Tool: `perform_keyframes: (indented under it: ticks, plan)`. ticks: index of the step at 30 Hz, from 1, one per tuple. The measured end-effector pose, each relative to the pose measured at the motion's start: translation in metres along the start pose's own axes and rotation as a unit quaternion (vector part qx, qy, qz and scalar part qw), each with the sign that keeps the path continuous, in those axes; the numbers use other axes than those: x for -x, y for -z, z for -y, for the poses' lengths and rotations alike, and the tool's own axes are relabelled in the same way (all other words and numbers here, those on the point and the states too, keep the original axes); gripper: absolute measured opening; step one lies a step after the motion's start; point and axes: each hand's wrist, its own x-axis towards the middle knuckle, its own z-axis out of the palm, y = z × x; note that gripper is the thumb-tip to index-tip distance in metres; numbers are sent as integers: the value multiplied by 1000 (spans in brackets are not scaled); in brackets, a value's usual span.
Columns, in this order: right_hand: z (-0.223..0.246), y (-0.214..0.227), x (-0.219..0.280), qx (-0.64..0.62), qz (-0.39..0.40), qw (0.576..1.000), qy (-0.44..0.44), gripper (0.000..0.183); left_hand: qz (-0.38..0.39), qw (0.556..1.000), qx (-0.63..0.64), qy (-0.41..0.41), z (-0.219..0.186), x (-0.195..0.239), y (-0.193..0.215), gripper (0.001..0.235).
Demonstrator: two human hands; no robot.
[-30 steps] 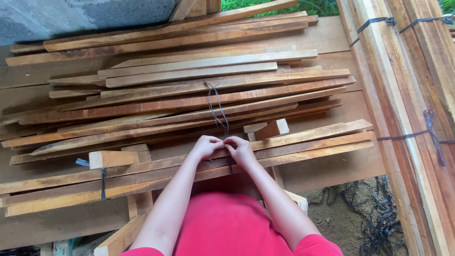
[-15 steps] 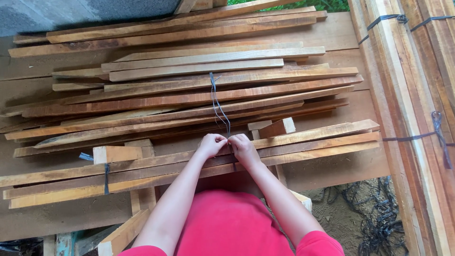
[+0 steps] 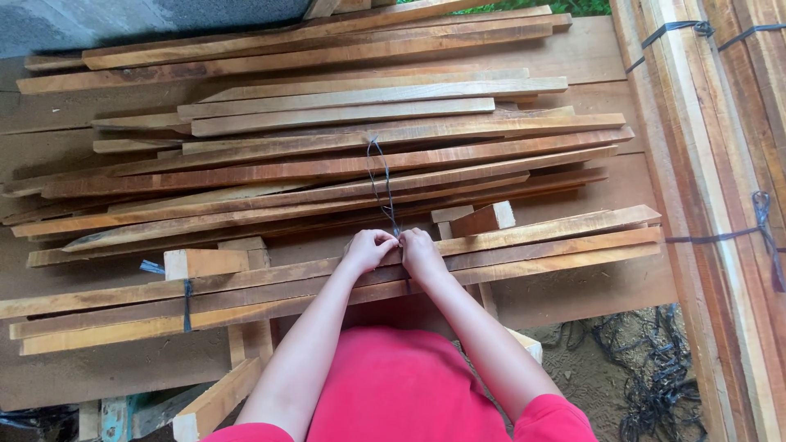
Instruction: The person ties a bundle of wooden planks together using a black strap, securing it with a knot. They then lift the bundle and place it on a nearby stack of similar wood. The person proceeds to arrange and align several loose wooden planks on the workbench.
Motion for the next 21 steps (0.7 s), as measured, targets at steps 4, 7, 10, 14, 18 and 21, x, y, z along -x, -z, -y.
perform_keyframes:
  ticks: [4, 7, 10, 14, 18, 21]
  plan:
    - [-25, -15, -11, -46, 69, 987, -140, 17, -1, 1000, 0, 4, -5, 5, 3, 26]
    - [-39, -13, -17, -60, 155, 959, -230, 20, -1, 1000, 0, -2, -4, 5, 3, 27]
    - [-26, 11, -17, -127, 207, 941, -234, 20, 10, 1000, -2, 6, -6, 5, 5, 26]
    - [-17, 21, -15, -196, 205, 933, -222, 15, 19, 1000, 1, 9, -2, 2, 5, 27]
    - [-33, 3, -11, -199, 146, 947, -207, 12, 24, 1000, 11, 3, 0, 0, 5, 27]
    - [-46, -12, -9, -219, 123, 946, -204, 10, 36, 999, 13, 5, 8, -10, 1, 25]
